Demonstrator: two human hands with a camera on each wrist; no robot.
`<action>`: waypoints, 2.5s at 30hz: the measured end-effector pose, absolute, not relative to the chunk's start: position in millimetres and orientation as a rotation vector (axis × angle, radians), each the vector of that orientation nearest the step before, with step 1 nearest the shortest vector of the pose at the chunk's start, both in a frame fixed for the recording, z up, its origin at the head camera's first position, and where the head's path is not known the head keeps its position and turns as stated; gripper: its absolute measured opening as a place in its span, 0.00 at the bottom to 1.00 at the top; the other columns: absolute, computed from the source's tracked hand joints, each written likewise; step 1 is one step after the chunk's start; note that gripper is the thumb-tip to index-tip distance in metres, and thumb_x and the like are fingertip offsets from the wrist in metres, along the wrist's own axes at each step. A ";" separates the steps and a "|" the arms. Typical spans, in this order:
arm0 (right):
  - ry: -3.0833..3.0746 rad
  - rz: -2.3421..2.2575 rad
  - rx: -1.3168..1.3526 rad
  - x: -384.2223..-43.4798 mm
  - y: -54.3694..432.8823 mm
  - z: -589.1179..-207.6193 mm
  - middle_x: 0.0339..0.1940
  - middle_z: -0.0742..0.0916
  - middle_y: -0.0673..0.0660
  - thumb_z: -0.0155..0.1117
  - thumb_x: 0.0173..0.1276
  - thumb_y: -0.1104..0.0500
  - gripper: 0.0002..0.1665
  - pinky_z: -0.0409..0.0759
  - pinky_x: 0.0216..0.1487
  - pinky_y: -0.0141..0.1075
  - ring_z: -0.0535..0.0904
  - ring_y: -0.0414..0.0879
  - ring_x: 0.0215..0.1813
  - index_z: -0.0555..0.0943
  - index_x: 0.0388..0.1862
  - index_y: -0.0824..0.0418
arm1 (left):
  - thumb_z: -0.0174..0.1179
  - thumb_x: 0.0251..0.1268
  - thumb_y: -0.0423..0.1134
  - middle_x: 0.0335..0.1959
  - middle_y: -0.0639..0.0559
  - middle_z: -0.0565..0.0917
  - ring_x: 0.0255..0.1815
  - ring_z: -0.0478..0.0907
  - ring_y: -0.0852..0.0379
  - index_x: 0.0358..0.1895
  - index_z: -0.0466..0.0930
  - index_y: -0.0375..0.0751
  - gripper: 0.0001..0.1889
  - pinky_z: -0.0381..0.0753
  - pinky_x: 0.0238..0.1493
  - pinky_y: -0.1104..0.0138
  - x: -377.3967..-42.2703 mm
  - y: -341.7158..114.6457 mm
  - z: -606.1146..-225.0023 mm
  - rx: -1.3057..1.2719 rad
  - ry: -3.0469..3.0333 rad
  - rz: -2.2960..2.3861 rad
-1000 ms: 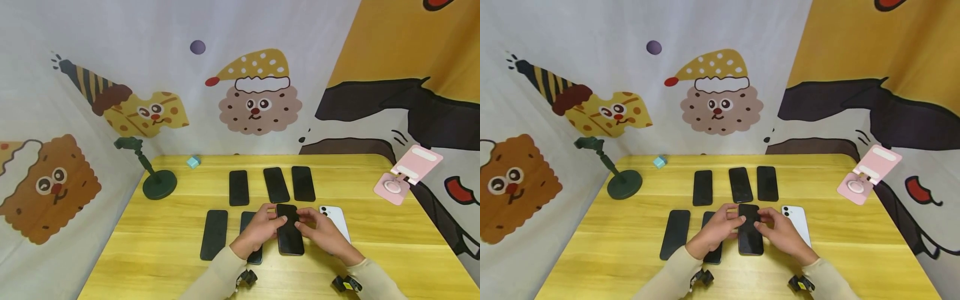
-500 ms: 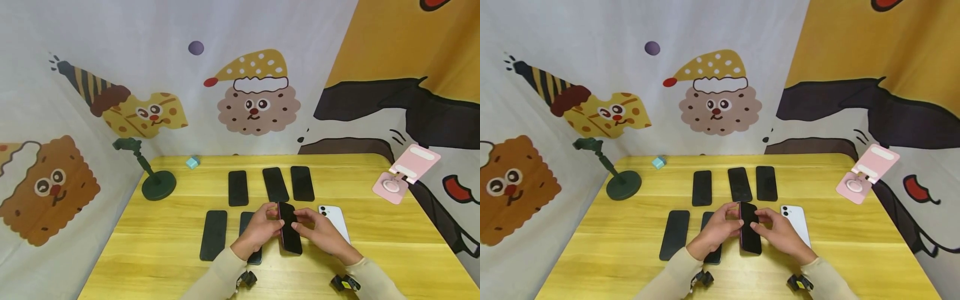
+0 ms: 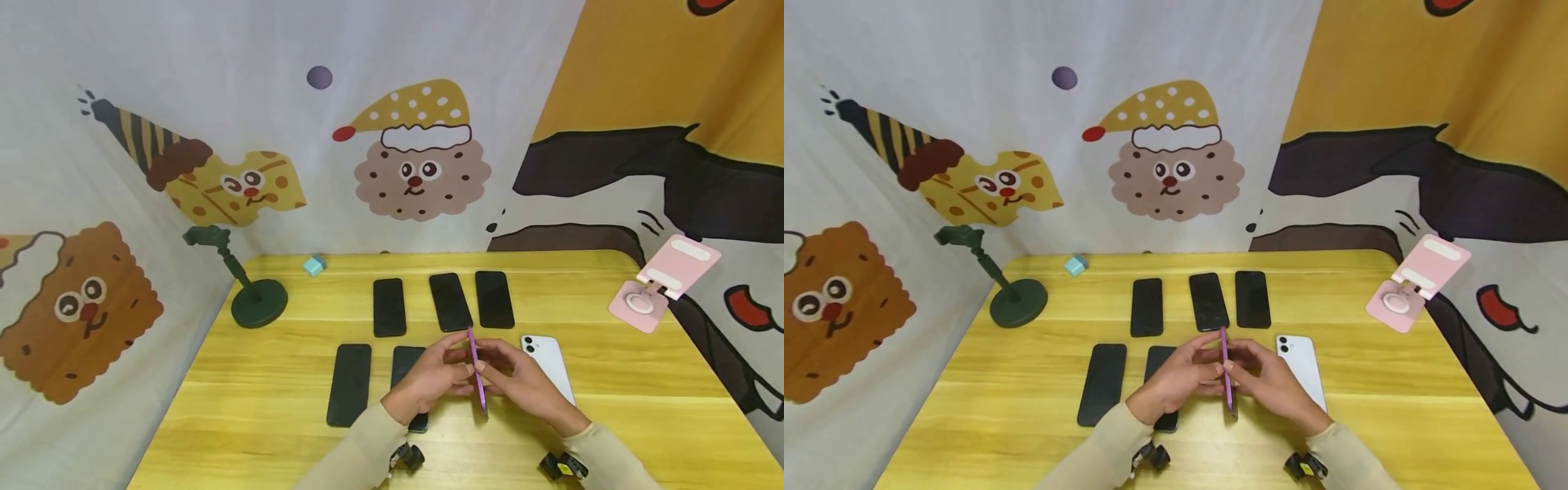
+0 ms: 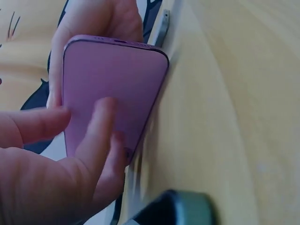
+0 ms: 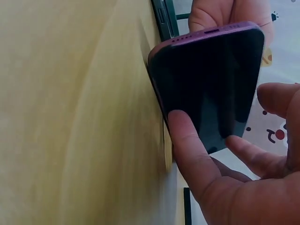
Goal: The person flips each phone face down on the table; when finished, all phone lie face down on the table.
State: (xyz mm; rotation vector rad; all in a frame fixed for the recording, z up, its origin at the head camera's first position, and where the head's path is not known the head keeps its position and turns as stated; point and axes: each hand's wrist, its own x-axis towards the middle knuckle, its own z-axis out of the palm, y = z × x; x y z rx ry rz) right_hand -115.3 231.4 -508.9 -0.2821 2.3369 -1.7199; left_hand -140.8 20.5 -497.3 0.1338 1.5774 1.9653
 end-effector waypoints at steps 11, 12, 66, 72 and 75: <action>2.288 -1.744 -0.224 -111.3 234.0 -505.0 0.72 0.78 0.74 0.66 0.80 0.52 0.36 0.92 0.37 0.45 0.82 0.66 0.66 0.66 0.81 0.49 | 0.66 0.66 0.20 0.76 0.37 0.71 0.54 0.88 0.46 0.80 0.68 0.65 0.45 0.87 0.57 0.42 -138.8 26.0 -499.9 0.165 1.551 1.935; 2.296 -1.745 -0.229 -110.9 234.1 -504.1 0.72 0.79 0.74 0.66 0.80 0.53 0.36 0.92 0.37 0.44 0.82 0.66 0.66 0.66 0.82 0.49 | 0.66 0.66 0.20 0.75 0.38 0.71 0.53 0.88 0.47 0.80 0.69 0.65 0.44 0.87 0.56 0.44 -138.6 26.2 -499.8 0.166 1.553 1.933; 2.383 -1.516 -0.131 -125.3 250.0 -504.5 0.41 0.82 0.62 0.71 0.72 0.68 0.47 0.91 0.32 0.40 0.84 0.49 0.37 0.60 0.84 0.64 | 0.72 0.67 0.33 0.46 0.47 0.87 0.32 0.81 0.64 0.81 0.65 0.35 0.40 0.79 0.31 0.72 -137.0 15.9 -487.4 0.377 2.204 1.491; 2.426 -1.461 -0.119 -126.6 249.8 -503.5 0.39 0.83 0.61 0.73 0.70 0.67 0.47 0.90 0.30 0.39 0.84 0.48 0.35 0.62 0.83 0.65 | 0.73 0.67 0.33 0.48 0.46 0.88 0.36 0.83 0.65 0.78 0.69 0.33 0.38 0.80 0.31 0.73 -137.1 17.3 -490.0 0.332 2.196 1.513; 2.425 -1.456 -0.106 -127.3 249.1 -502.7 0.40 0.82 0.61 0.73 0.69 0.68 0.47 0.90 0.30 0.39 0.83 0.48 0.35 0.62 0.82 0.65 | 0.73 0.67 0.34 0.49 0.46 0.88 0.36 0.83 0.65 0.78 0.69 0.32 0.37 0.79 0.30 0.73 -136.6 17.8 -490.7 0.318 2.186 1.520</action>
